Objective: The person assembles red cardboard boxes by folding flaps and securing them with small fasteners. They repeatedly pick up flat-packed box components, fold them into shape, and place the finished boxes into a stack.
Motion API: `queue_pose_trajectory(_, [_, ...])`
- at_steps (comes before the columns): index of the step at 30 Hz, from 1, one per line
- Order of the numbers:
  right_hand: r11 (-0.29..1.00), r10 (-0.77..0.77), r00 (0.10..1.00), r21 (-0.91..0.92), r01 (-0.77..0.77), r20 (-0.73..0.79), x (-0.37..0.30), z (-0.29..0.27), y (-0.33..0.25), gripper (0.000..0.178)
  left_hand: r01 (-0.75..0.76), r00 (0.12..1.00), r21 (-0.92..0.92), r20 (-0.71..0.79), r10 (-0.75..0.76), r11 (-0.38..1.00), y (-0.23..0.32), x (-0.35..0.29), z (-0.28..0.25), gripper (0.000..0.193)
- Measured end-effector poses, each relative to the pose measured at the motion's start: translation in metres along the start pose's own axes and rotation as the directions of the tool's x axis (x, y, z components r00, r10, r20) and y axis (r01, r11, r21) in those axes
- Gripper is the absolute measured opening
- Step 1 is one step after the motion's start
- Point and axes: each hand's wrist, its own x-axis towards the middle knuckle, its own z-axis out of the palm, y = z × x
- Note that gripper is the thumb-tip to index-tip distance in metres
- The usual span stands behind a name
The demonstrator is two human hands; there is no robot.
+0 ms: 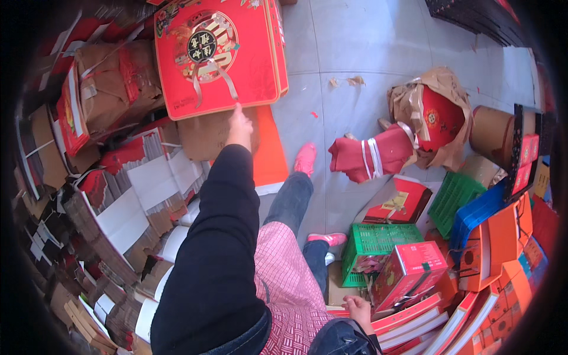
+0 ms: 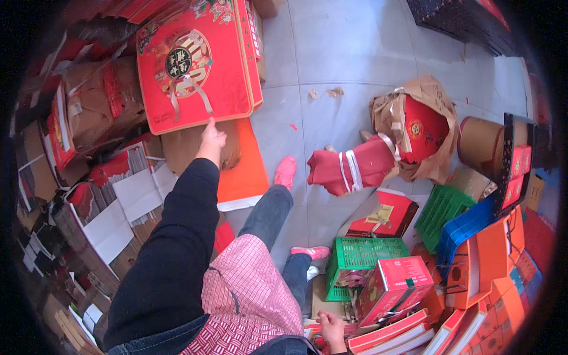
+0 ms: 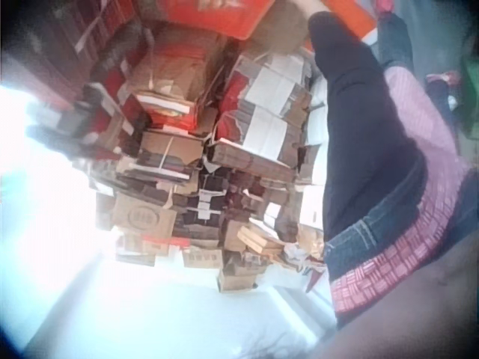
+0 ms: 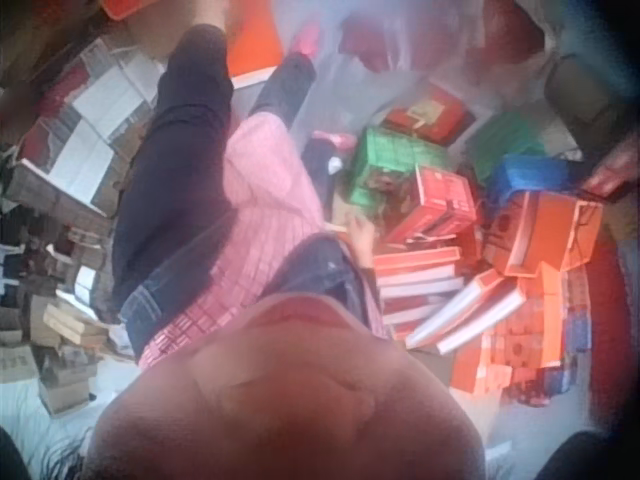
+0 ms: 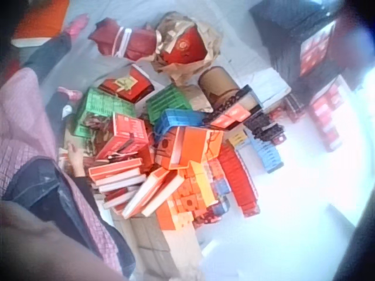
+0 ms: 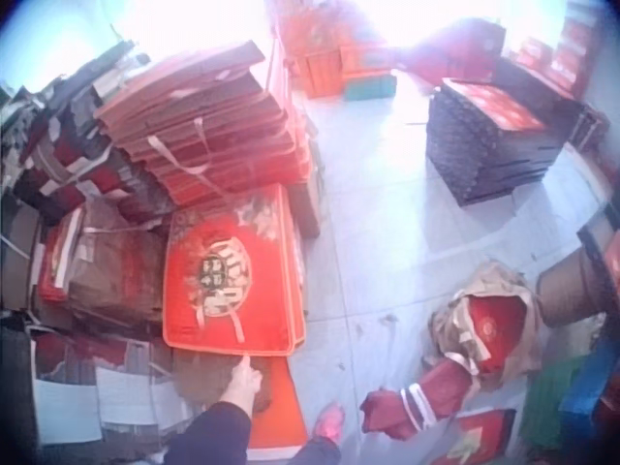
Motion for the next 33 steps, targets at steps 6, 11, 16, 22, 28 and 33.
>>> queue_pose_trajectory(6, [0.975, 0.029, 1.000, 0.220, -0.030, 0.008, 0.012, -0.003, -0.074, 0.019, -0.223, 0.972, -0.498, -0.043, 0.233, 0.838, 0.056, -0.013, -0.002, 0.052])
queue_pose_trajectory(11, [0.965, -0.040, 0.997, 0.257, 0.057, -0.071, -0.001, -0.009, -0.107, 0.019, -0.414, 0.886, -0.374, 0.043, 0.462, 0.830, 0.124, -0.097, -0.068, 0.043])
queue_pose_trajectory(16, [0.970, -0.189, 0.982, 0.150, 0.190, -0.021, -0.019, -0.019, -0.104, 0.019, -0.733, 0.669, -0.042, 0.135, 0.730, 0.679, 0.198, -0.275, -0.141, 0.027])
queue_pose_trajectory(22, [0.981, -0.122, 0.992, 0.151, 0.124, -0.026, -0.043, -0.018, -0.137, 0.019, -0.790, 0.266, 0.589, 0.579, 0.771, -0.170, 0.277, -0.401, -0.201, 0.022])
queue_pose_trajectory(28, [0.828, -0.547, 0.829, -0.221, 0.515, -0.118, -0.071, -0.024, -0.155, 0.020, -0.561, 0.013, 0.441, 0.851, 0.524, -0.701, 0.351, -0.493, -0.182, 0.007])
queue_pose_trajectory(33, [0.698, -0.673, 0.733, -0.412, 0.586, -0.096, -0.122, -0.011, -0.256, 0.024, -0.611, -0.199, 0.291, 0.844, 0.499, -0.736, 0.502, -0.569, -0.132, 0.014])
